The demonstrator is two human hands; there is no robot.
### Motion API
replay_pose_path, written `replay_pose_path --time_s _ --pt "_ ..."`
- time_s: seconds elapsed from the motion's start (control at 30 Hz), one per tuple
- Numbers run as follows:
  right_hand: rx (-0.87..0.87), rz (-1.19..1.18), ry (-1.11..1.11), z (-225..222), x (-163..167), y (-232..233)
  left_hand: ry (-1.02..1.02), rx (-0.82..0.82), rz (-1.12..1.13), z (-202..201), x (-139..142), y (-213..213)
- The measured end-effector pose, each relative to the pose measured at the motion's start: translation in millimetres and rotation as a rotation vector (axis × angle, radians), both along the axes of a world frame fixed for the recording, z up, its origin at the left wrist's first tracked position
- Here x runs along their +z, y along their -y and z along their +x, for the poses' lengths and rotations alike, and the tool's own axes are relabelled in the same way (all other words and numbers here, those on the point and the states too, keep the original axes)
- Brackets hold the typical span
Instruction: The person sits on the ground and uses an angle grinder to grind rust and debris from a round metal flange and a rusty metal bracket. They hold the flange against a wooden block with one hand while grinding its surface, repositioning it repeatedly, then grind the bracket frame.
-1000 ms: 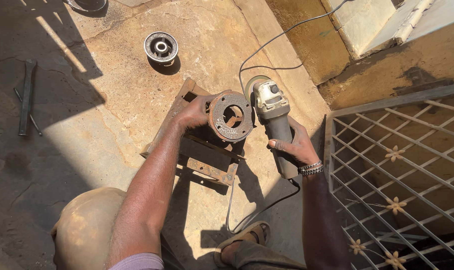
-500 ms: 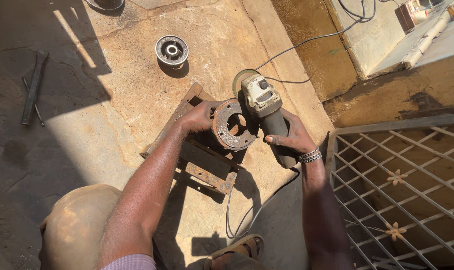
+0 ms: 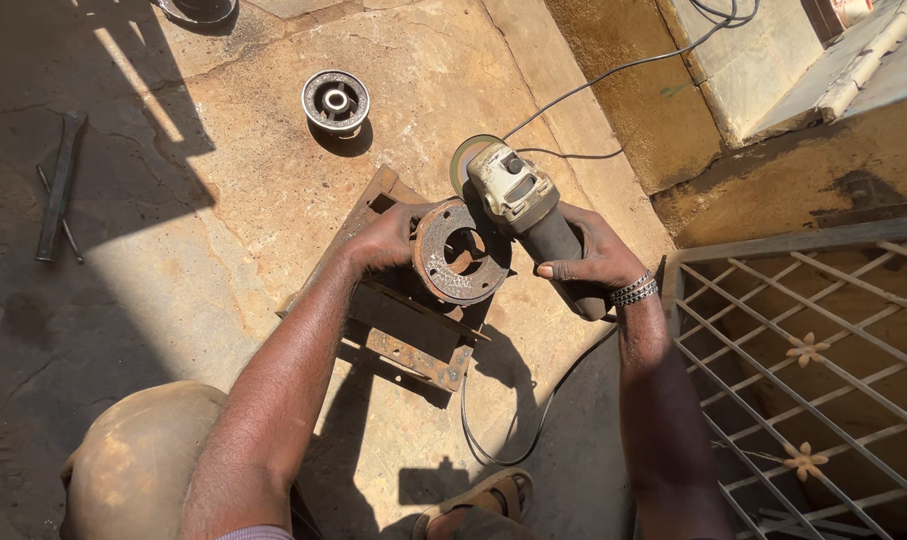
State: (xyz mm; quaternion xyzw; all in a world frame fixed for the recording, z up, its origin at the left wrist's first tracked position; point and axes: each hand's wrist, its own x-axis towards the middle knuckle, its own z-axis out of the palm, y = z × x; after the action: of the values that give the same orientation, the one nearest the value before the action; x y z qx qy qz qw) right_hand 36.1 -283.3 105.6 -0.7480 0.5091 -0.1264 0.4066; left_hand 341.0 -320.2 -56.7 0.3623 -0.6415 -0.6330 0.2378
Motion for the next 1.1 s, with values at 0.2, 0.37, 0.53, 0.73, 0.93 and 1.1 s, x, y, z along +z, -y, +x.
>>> replay_pose_path --time_s 0.2,0.37,0.53,0.73,0.93,1.1 --pt "-0.105 0.023 0.051 -8 13 -41 -0.014 0.011 -0.011 1 2 -2" --pt "-0.210 0.079 0.127 3 33 -97 -0.071 0.028 -0.021 4 5 -7" --pt "-0.516 0.235 0.221 36 41 -167 -0.023 0.050 -0.021 7 10 -13" --pt "-0.700 0.251 0.333 76 33 -229 -0.042 0.074 -0.101 17 25 -25" --pt "-0.884 0.272 0.549 85 66 -293 -0.110 0.080 -0.166 33 39 -58" --pt "-0.974 0.184 0.611 76 91 -322 -0.076 0.085 -0.295 38 52 -76"
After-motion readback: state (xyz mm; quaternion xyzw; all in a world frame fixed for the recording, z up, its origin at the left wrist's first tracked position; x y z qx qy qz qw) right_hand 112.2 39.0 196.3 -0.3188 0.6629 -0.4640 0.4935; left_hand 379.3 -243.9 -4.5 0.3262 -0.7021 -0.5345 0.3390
